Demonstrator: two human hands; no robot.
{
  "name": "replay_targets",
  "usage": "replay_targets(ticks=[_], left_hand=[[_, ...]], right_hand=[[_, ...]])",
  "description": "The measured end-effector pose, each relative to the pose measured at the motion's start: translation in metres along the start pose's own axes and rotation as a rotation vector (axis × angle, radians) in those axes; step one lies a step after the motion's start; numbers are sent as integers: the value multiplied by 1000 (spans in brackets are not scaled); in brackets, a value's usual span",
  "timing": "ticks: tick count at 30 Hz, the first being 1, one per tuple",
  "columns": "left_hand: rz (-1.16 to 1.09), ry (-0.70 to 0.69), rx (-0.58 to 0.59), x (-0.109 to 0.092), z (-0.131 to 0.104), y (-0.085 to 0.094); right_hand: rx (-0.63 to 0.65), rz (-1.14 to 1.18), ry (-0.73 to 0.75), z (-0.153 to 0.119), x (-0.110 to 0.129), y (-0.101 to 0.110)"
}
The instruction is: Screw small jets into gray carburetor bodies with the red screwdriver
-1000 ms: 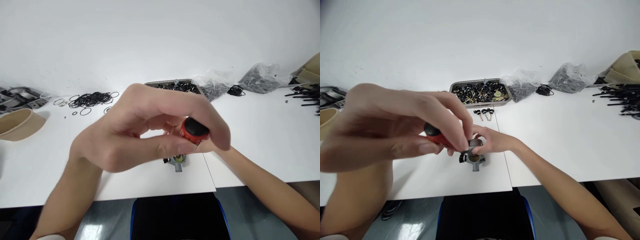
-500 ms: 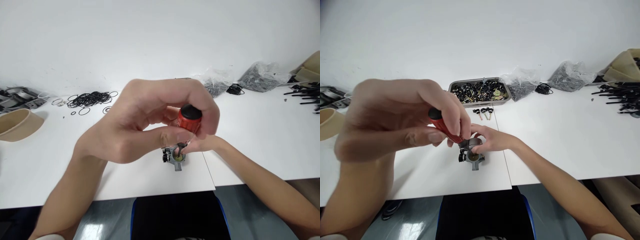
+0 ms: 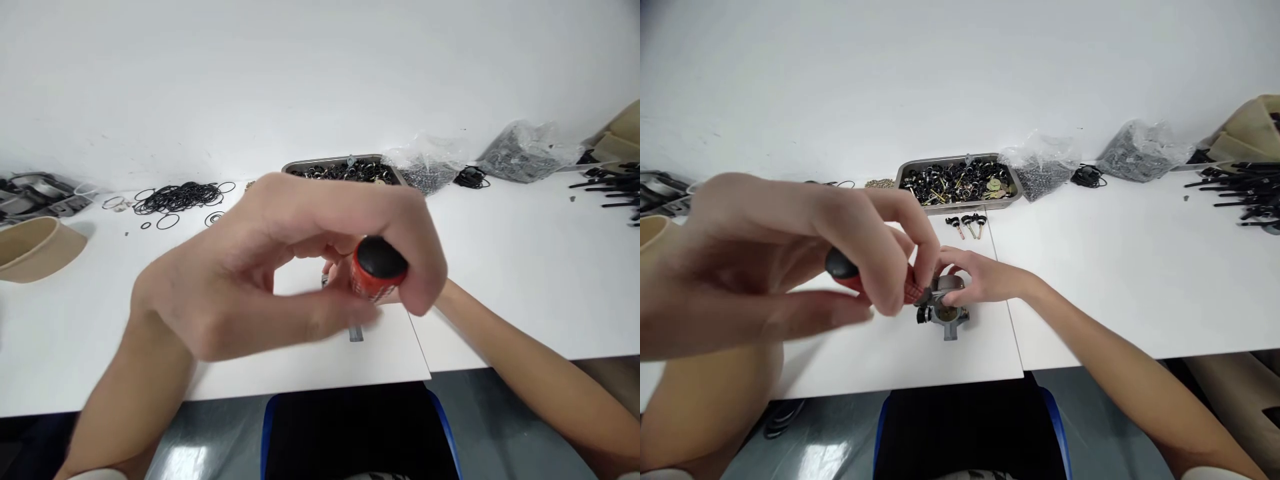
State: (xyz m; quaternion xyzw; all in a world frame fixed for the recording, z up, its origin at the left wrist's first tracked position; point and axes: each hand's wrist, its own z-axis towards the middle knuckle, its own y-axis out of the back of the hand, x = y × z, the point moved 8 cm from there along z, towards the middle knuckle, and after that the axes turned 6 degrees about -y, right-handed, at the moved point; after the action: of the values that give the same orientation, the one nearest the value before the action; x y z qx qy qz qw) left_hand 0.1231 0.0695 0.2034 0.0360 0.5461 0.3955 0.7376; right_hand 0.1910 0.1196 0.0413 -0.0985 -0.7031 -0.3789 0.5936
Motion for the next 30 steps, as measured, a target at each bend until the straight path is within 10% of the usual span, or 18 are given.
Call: replay_targets(ticks=[30], left_hand=[[-31, -98, 30, 14, -10, 1]], right_hand=[[47, 76, 60, 0, -1, -6]])
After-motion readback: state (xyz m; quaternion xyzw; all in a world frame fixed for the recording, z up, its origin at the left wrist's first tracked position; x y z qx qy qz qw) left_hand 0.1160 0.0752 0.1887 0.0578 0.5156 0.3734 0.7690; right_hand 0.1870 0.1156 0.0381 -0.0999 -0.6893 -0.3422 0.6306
